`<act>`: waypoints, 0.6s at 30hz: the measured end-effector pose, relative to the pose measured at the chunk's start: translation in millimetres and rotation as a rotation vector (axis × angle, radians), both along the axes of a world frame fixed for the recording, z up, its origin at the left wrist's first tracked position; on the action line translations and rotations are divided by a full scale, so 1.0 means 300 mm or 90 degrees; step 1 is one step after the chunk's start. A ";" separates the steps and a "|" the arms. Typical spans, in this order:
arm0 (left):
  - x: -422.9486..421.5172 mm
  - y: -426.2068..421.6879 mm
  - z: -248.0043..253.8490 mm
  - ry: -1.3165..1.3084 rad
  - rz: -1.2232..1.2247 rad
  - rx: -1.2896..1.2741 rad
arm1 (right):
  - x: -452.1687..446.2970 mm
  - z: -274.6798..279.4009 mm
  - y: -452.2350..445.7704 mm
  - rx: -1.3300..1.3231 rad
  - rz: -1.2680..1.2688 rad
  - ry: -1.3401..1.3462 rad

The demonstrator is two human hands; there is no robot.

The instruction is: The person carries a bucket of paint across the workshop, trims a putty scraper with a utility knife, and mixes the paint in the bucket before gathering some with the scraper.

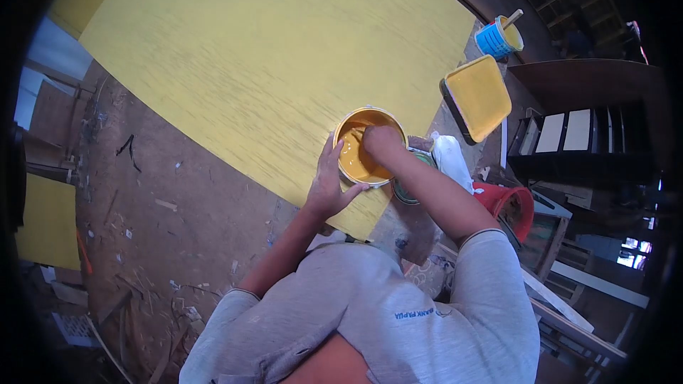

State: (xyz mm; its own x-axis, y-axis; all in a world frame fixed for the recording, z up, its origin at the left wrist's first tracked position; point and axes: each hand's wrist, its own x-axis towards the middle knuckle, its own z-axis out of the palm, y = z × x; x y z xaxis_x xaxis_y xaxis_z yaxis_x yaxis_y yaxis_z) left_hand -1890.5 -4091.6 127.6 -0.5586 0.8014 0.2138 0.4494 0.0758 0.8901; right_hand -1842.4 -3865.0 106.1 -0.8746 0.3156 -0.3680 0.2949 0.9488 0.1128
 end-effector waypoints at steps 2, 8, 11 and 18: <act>0.003 -0.001 -0.001 0.009 0.005 0.015 | -0.003 -0.035 0.006 0.048 0.018 -0.018; 0.004 -0.001 0.014 0.008 0.015 0.025 | -0.053 -0.086 -0.038 0.181 0.094 -0.210; 0.004 0.004 0.012 0.001 0.019 0.031 | -0.076 -0.054 -0.063 0.164 0.045 -0.248; 0.011 0.011 0.011 -0.008 0.023 0.017 | -0.094 0.058 -0.075 0.032 -0.050 -0.307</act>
